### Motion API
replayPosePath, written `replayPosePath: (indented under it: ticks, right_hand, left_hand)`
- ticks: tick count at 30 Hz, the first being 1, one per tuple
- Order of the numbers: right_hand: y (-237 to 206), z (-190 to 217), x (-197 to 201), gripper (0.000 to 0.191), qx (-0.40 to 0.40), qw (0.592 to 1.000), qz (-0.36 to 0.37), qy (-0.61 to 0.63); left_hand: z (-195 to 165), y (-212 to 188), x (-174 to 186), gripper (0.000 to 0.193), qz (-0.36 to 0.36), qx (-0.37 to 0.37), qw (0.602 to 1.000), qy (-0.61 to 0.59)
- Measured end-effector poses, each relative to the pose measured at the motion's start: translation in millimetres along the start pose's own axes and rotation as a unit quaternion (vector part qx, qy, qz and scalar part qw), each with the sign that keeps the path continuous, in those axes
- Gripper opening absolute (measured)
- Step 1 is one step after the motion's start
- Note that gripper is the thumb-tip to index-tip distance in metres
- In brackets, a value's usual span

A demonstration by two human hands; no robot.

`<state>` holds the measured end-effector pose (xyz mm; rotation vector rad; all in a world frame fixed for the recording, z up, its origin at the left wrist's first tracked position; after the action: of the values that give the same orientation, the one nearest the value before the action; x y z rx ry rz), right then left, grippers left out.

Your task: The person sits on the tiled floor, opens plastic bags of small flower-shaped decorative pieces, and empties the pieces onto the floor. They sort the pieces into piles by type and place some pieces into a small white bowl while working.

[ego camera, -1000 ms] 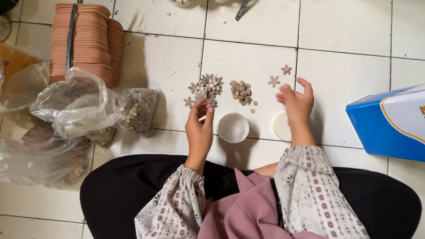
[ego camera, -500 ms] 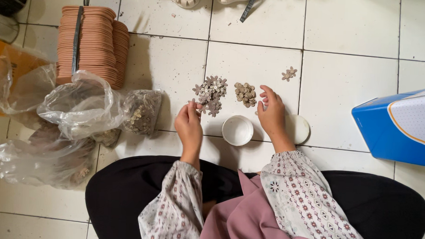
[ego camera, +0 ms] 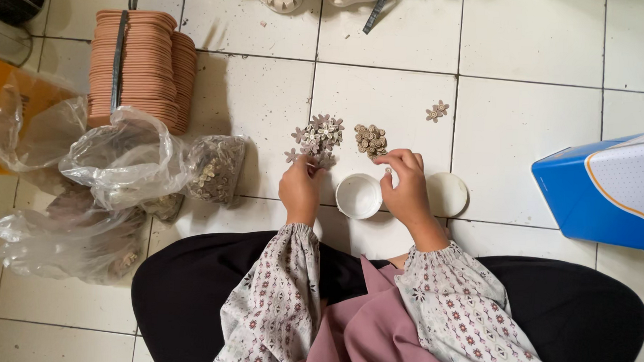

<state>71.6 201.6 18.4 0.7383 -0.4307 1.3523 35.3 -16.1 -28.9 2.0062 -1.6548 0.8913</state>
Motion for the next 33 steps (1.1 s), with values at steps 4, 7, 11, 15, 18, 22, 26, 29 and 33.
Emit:
replayPosePath:
  ticks: [4,7,11,15,18,22,26,29,33]
  right_hand:
    - [-13,10,0,0.025,-0.012,0.999,0.037,-0.027]
    - [-24,20,-2,0.023,-0.046,0.990,0.092,-0.101]
    - [-41,33,-8,0.041,-0.061,0.970,0.179,-0.155]
    - [-40,34,-10,0.049,-0.056,0.962,0.188,-0.189]
    - [-38,33,-11,0.047,-0.058,0.956,0.200,-0.205]
    - [-37,32,-14,0.047,-0.069,0.951,0.215,-0.210]
    - [-36,31,-14,0.048,-0.067,0.951,0.216,-0.210]
    - [-38,29,-14,0.048,-0.072,0.949,0.223,-0.211]
    - [-39,26,-15,0.049,-0.048,0.955,0.208,-0.203]
  left_hand:
    - [-5,-2,9,0.016,0.022,0.005,0.999,0.026]
    - [-12,-2,15,0.011,0.019,0.001,1.000,0.003]
    - [-16,-7,23,0.012,0.044,0.023,0.978,-0.204]
    - [-23,-18,31,0.016,0.102,0.101,0.891,-0.431]
    - [-28,-29,42,0.019,0.114,0.098,0.879,-0.453]
    - [-30,-46,49,0.018,0.140,0.108,0.839,-0.515]
    - [-28,-62,52,0.020,0.151,0.134,0.804,-0.559]
    - [-29,-69,58,0.023,0.134,0.152,0.798,-0.567]
    - [-32,-76,72,0.028,0.124,0.195,0.788,-0.571]
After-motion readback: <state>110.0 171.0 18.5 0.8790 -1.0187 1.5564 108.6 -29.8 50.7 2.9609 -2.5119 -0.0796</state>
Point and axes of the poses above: each hand's wrist, its own y-axis towards the middle knuckle, its own x-axis out of the back of the hand, z = x × y, the point moved 3 cm from there along y, towards the middle knuckle
